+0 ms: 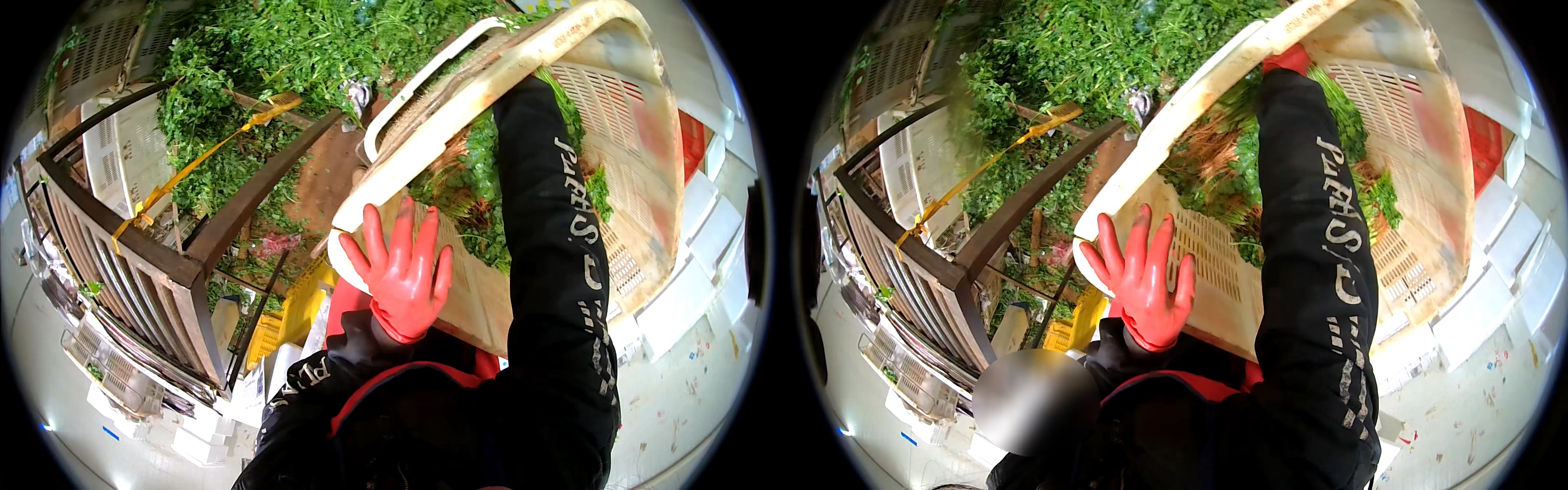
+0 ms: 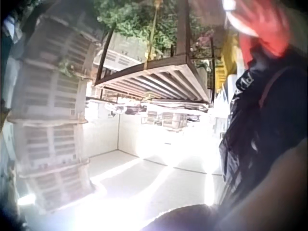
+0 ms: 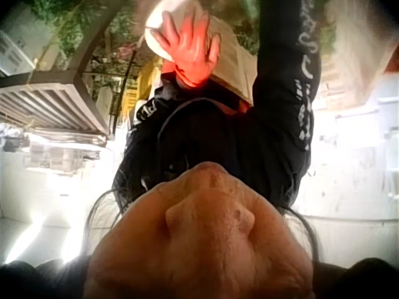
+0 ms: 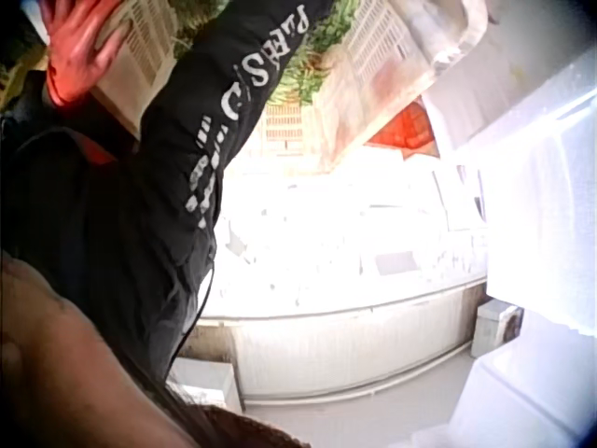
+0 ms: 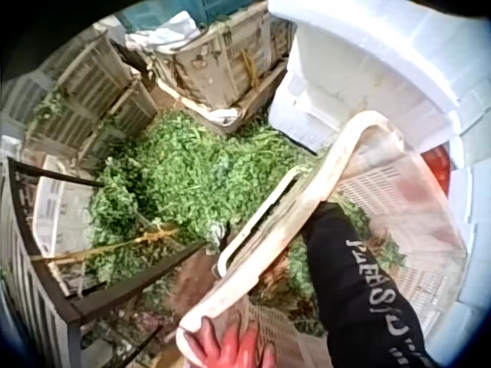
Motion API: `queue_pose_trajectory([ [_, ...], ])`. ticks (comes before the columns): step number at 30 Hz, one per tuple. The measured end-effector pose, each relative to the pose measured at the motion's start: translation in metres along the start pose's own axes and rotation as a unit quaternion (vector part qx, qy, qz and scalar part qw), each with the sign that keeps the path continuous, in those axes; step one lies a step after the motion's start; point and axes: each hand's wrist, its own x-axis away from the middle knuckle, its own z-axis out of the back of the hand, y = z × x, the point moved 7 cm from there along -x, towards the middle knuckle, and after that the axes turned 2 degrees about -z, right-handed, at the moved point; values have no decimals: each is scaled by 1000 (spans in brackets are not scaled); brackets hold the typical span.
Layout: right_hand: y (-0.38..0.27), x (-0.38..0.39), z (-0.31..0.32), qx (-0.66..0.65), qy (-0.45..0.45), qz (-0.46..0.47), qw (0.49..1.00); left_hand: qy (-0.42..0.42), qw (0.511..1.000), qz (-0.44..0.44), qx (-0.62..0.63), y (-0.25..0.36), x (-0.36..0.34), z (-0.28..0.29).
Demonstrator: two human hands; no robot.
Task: The person sorts bunches of herbs on a metal rack, places them into a plastic-lined crate, and covers them with a newspaper.
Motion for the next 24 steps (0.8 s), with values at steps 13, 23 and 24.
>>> queue_pose_trajectory([
  [13,81,95,149,-368,121,-41,921,58,998,-3,-17,9,2,4],
  [23,152,187,256,-606,102,-209,761,96,994,-57,-7,26,4,2],
  [24,156,193,262,-603,90,-206,765,103,992,-76,14,31,3,0],
])
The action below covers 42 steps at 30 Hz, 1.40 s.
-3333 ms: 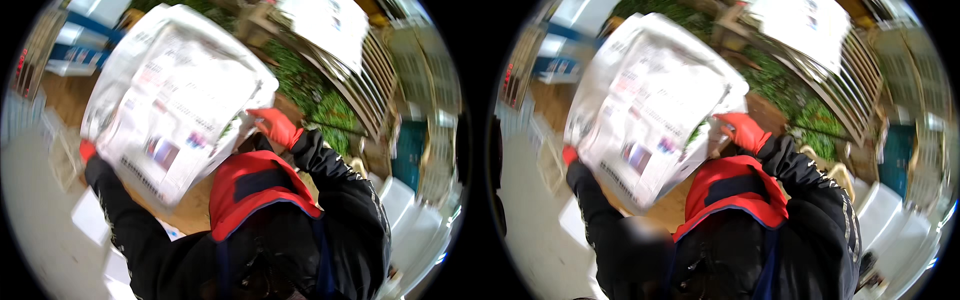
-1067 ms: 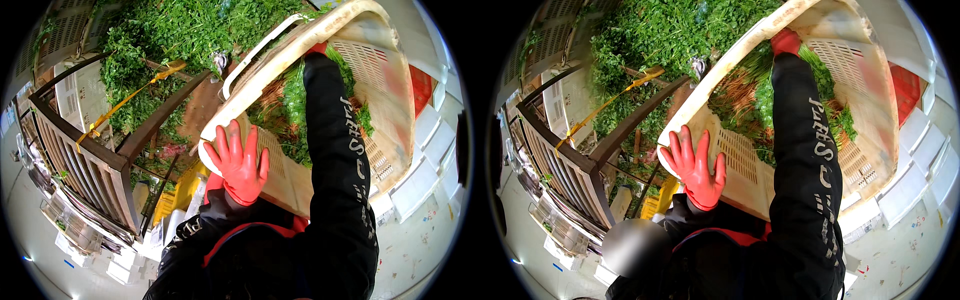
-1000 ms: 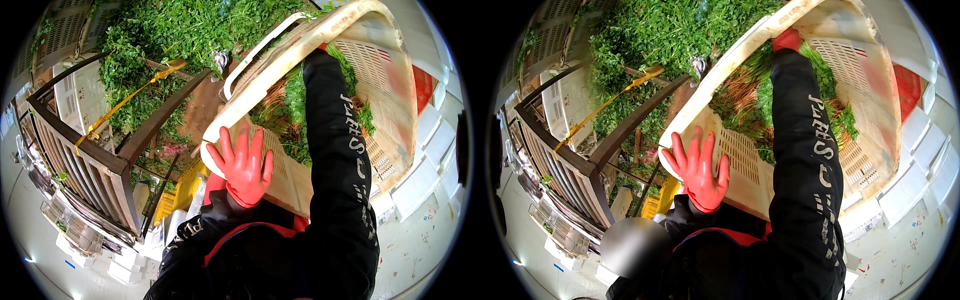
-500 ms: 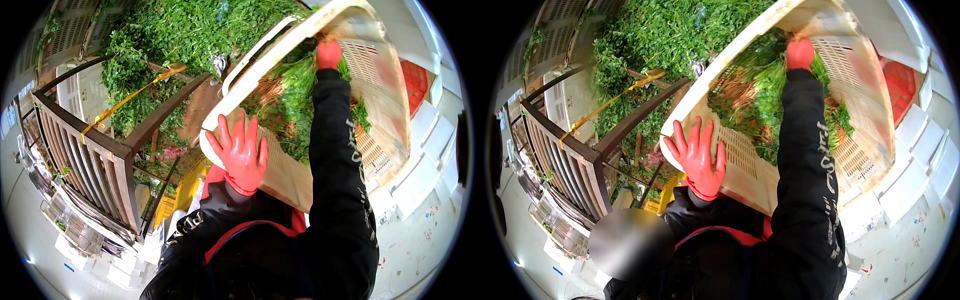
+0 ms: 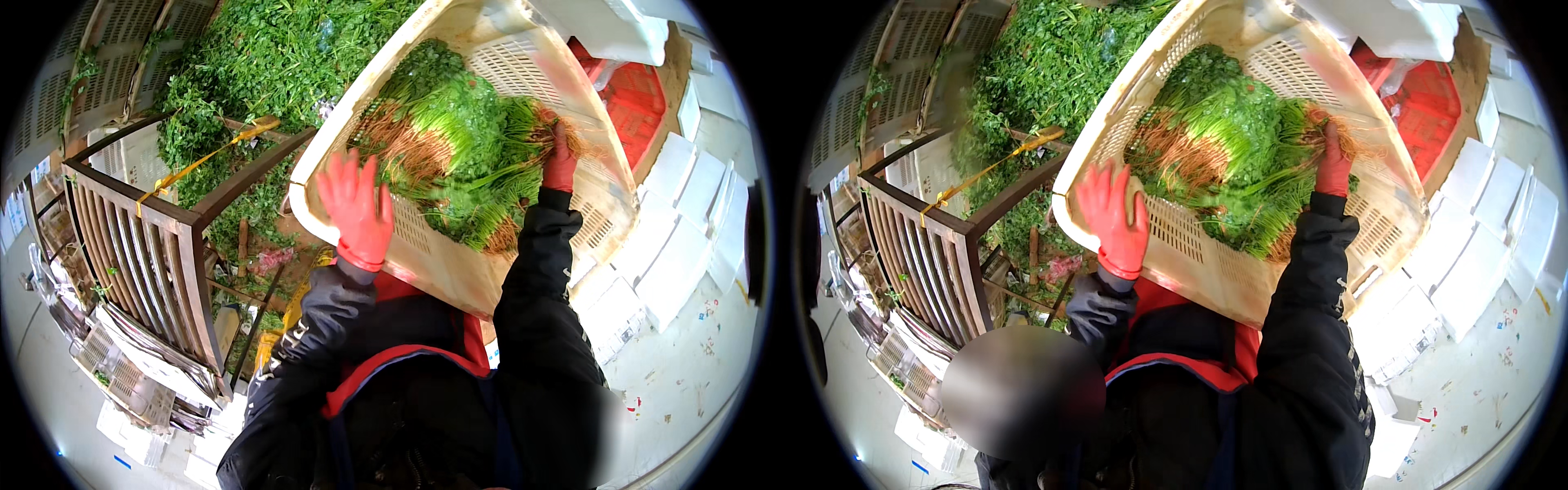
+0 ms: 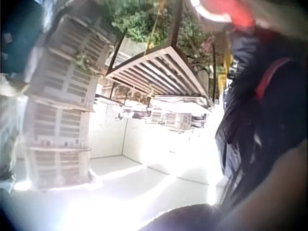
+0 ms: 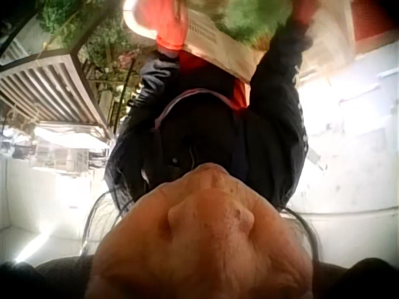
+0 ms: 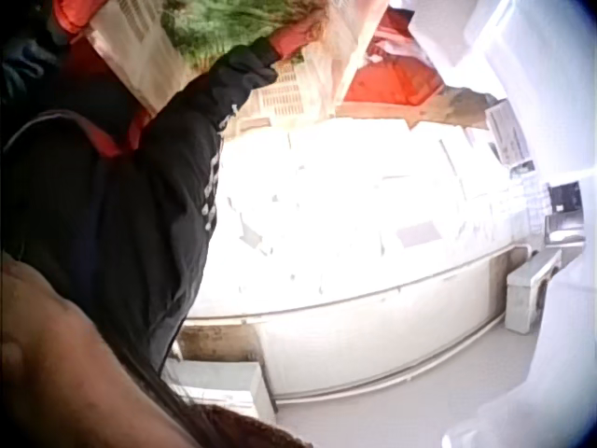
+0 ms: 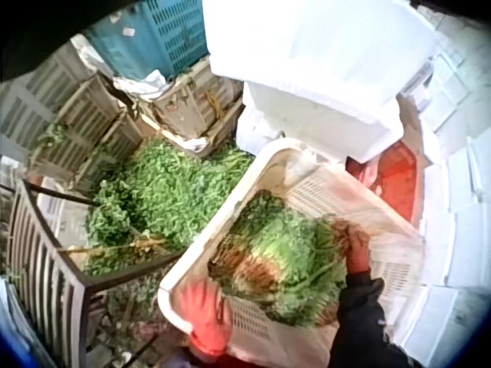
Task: The person sorts bunches of herbs on a metal rack, places them into a plastic-lined crate, and covers them with a newspaper.
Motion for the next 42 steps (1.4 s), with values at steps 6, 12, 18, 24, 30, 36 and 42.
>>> queue_pose_trajectory([
  [6,-15,24,23,25,71,24,997,-101,971,-25,213,47,-25,-79],
  [12,-97,42,35,437,-122,337,825,-156,942,-71,288,81,-15,-23],
  [18,-213,76,-105,78,-403,-44,911,-42,950,-154,267,80,-41,76],
  [24,-328,169,-203,4,-635,-75,769,-145,905,-166,364,68,-15,195],
  [30,-455,243,-269,-39,-761,-7,648,-92,870,-77,479,80,42,336],
  [36,-531,299,-326,-5,-755,22,656,187,894,83,398,79,102,438],
  [42,-450,246,-448,101,-687,28,719,232,858,315,333,-22,66,398],
])
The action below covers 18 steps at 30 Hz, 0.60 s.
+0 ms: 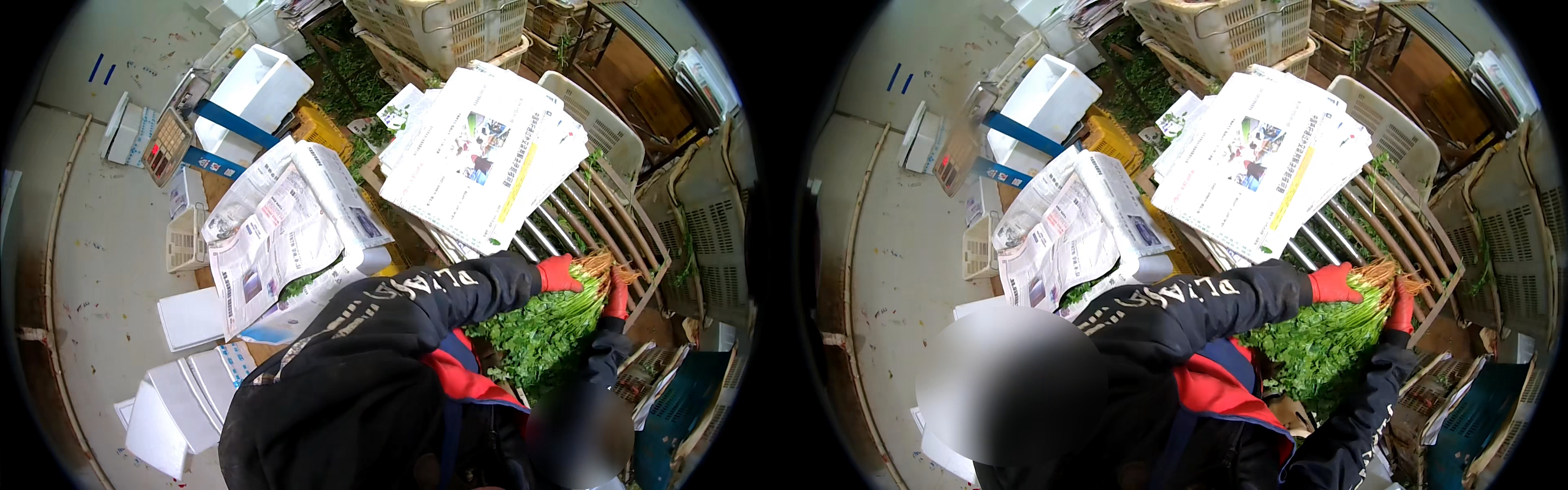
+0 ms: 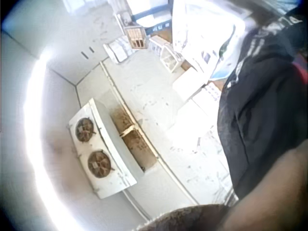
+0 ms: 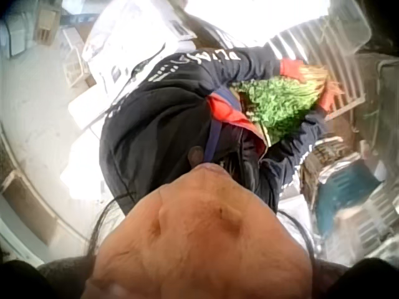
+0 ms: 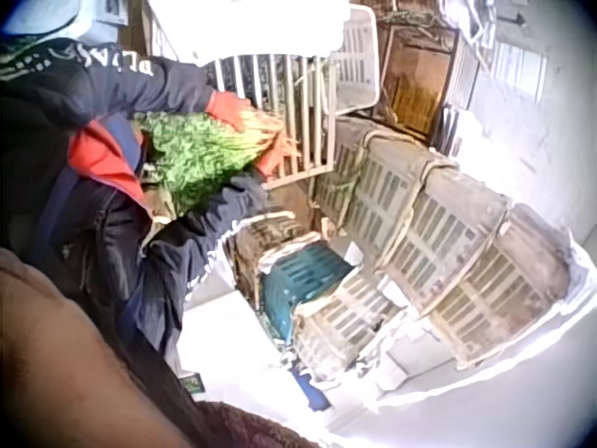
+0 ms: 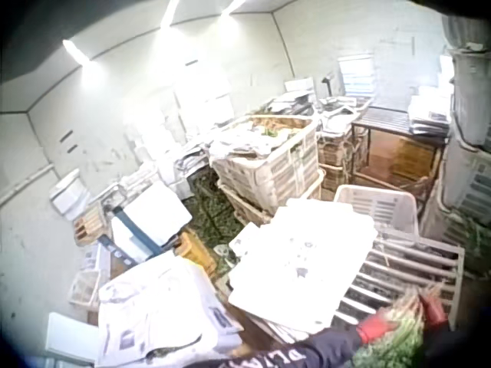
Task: The person sorts bunches of herbs on a metal rack, places them into a plastic-lined crate, and covers them with a newspaper.
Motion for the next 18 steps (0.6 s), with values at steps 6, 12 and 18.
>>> queue_pose_trajectory([
  [6,43,10,43,249,138,34,958,-29,993,104,-45,-56,-17,-18],
  [12,50,43,7,231,73,-11,970,-58,991,63,-102,-54,-41,-21],
  [18,31,29,-11,94,117,-60,987,-202,950,60,231,-14,-46,-24],
])
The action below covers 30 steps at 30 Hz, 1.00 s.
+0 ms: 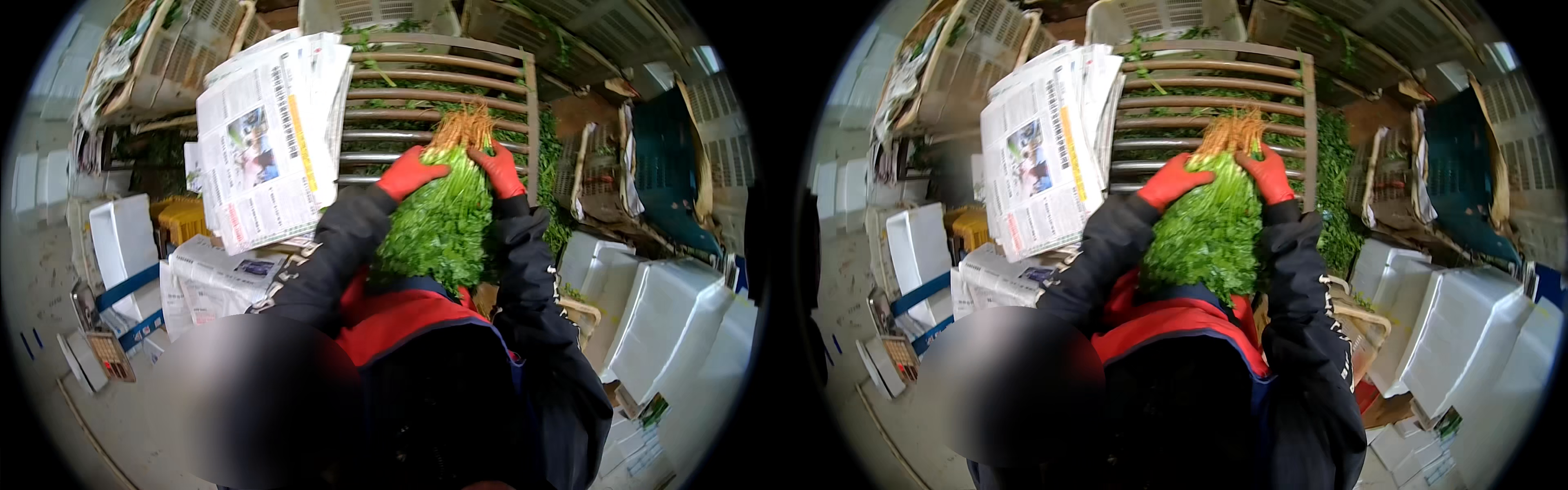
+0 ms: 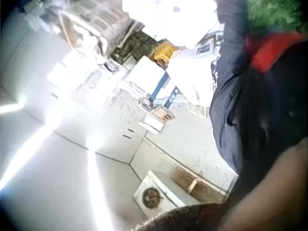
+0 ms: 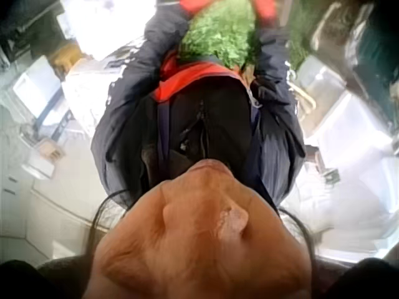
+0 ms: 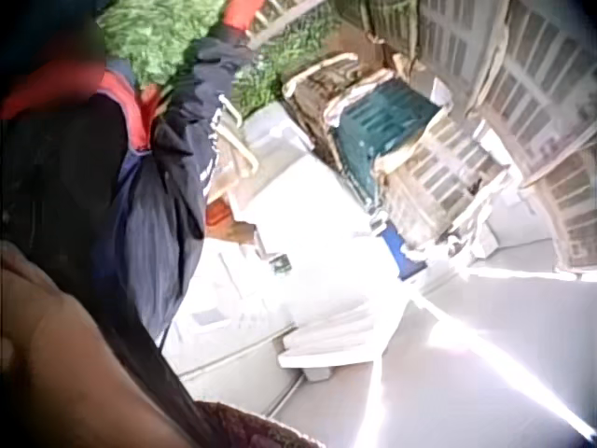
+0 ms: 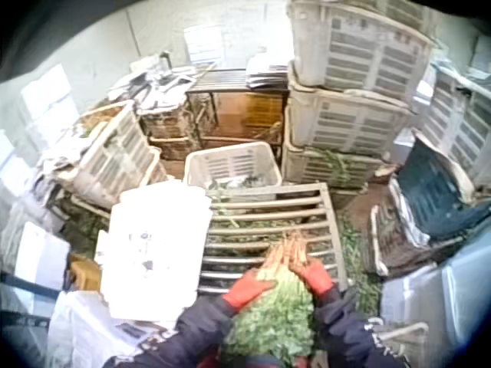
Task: The person sorts bunches of herbs on a metal rack, places them into a plastic-lined crate, and covers them with a newspaper.
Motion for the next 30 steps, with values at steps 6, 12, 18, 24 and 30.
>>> queue_pose_trajectory([
  [6,5,-4,14,73,128,40,988,96,900,59,-422,0,-4,46],
  [12,1,-21,1,150,101,33,983,162,865,57,-471,1,16,44],
  [18,-18,-34,-36,342,1,-38,939,165,884,32,-435,-4,7,37],
  [24,2,-52,-34,212,-68,-10,975,184,953,42,-238,-25,1,54],
  [30,-9,-58,-39,348,-17,-11,937,111,973,64,-192,-30,-13,52],
])
